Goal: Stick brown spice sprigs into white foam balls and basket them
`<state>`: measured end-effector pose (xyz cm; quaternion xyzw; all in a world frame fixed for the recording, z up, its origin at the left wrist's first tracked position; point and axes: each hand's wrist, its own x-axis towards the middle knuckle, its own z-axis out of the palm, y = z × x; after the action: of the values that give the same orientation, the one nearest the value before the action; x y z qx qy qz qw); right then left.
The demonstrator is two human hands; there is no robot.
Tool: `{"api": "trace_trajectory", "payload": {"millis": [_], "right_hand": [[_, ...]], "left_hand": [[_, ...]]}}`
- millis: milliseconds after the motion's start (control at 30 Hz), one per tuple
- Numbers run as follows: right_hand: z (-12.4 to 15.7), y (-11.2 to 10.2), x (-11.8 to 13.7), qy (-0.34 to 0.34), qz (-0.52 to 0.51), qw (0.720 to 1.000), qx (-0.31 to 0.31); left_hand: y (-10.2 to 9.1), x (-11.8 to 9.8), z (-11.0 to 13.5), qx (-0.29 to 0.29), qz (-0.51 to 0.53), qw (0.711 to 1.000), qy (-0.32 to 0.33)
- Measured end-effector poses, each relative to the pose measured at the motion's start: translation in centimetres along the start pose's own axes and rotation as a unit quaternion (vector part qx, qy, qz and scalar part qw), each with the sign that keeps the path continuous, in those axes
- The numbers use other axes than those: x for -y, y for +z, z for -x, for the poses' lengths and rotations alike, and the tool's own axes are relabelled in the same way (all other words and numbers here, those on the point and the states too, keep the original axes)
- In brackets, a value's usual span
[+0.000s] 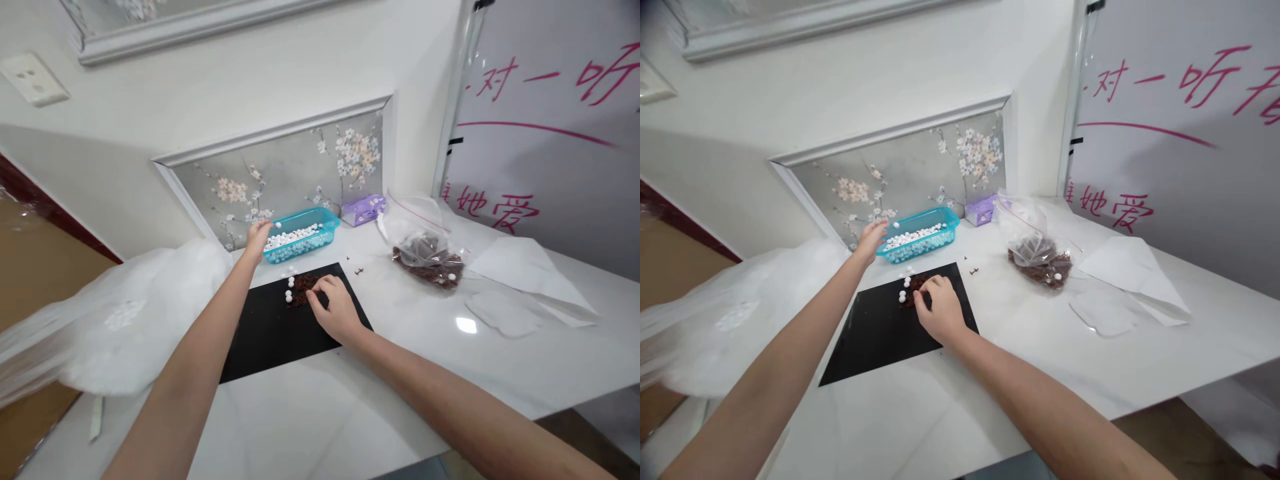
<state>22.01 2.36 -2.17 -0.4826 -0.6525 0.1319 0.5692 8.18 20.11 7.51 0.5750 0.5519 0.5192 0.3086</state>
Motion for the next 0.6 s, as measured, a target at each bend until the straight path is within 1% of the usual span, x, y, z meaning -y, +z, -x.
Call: {"api": "trace_trajectory", "payload": {"millis": [67,167,267,333,400,467,600], "right_hand": [[-0.1,0.0,0.0,0.003,-0.001,1.000,-0.009],[-0.1,0.0,0.0,0.005,-0.006,1.000,-0.012],[0.0,0.0,0.0,0.003,-0.014,1.000,-0.003],[0.1,0.0,0.1,-0.001,-0.018,1.000,0.004],[0.1,0.0,0.1,-0.004,-0.020,1.000,0.008],[0.1,0.0,0.1,-0.005,-0.019,1.000,0.009],[0.1,-0.1,0.0,0.000,-0.015,1.000,0.005]], "left_hand": [[-0.2,0.7,1.0,0.028,-0.035,0.998,0.037],[-1.1,2.4,3.6,0.113,-0.094,0.987,0.072],[-2.3,4.0,5.6,0.201,-0.149,0.966,0.057],[-2.9,4.7,6.2,0.243,-0.175,0.953,0.038],[-3.2,5.1,6.3,0.270,-0.190,0.944,0.020],[-3.2,5.3,6.2,0.284,-0.199,0.938,0.006],[-2.7,4.8,6.2,0.306,-0.211,0.928,-0.029]]}}
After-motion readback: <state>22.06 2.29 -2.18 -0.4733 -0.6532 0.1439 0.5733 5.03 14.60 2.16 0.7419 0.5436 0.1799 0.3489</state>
